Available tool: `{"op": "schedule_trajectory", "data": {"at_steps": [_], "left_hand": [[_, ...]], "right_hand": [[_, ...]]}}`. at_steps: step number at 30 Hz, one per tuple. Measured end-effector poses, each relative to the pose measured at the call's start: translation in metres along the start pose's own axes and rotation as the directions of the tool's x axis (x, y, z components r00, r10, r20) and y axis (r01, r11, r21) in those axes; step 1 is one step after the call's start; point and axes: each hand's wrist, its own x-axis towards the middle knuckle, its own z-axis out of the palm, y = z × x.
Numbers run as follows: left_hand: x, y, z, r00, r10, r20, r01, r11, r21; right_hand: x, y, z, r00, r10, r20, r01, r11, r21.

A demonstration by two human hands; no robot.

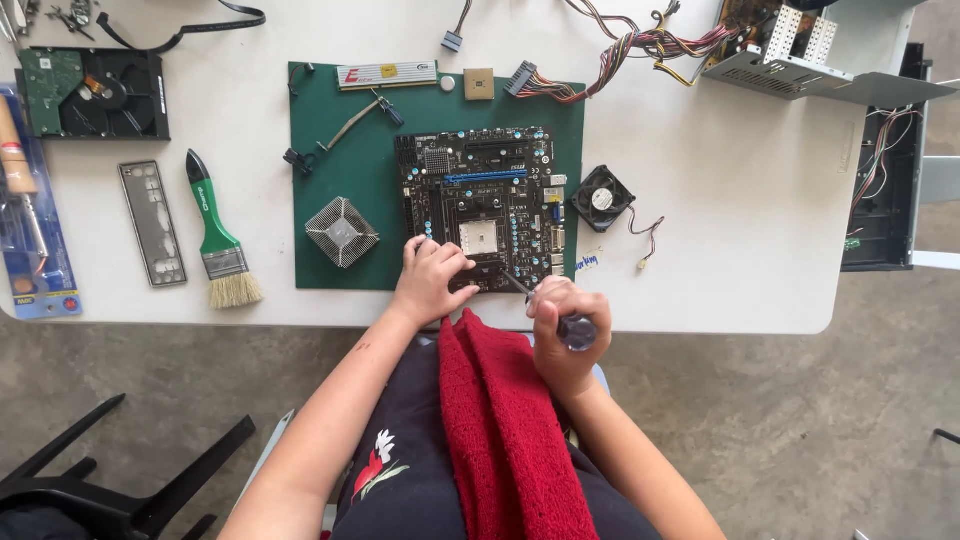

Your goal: Disassembling components from a computer motherboard using a screwdriver on a repair bench.

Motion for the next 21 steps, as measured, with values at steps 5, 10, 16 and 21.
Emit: {"op": "schedule_trajectory", "data": {"at_steps": [5,10,16,21], "left_hand": [[0.002,0.002,-0.007,1.0,0.008,0.02,-0.008,0.999,0.034],[0.008,0.013,-0.017,0.999,0.045,0.01,-0.045,0.991,0.124],[0.017,0.016,-0.043,0.981,0.068,0.184,-0.104,0.975,0.194],[0.03,-0.042,-0.093,0.979,0.183,-0.092,-0.187,0.982,-0.032]], "right_hand": [[0.027,-0.016,-0.008,0.991,0.092,0.1,-0.083,0.993,-0.084],[0.039,-0.051,-0.028,0.992,0.125,0.017,-0.119,0.971,-0.209],[0.063,-0.035,-0.044,0.987,0.102,-0.122,-0.12,0.981,-0.15],[0.076,0.012,-0.078,0.989,0.046,-0.139,-0.073,0.978,-0.197]]}}
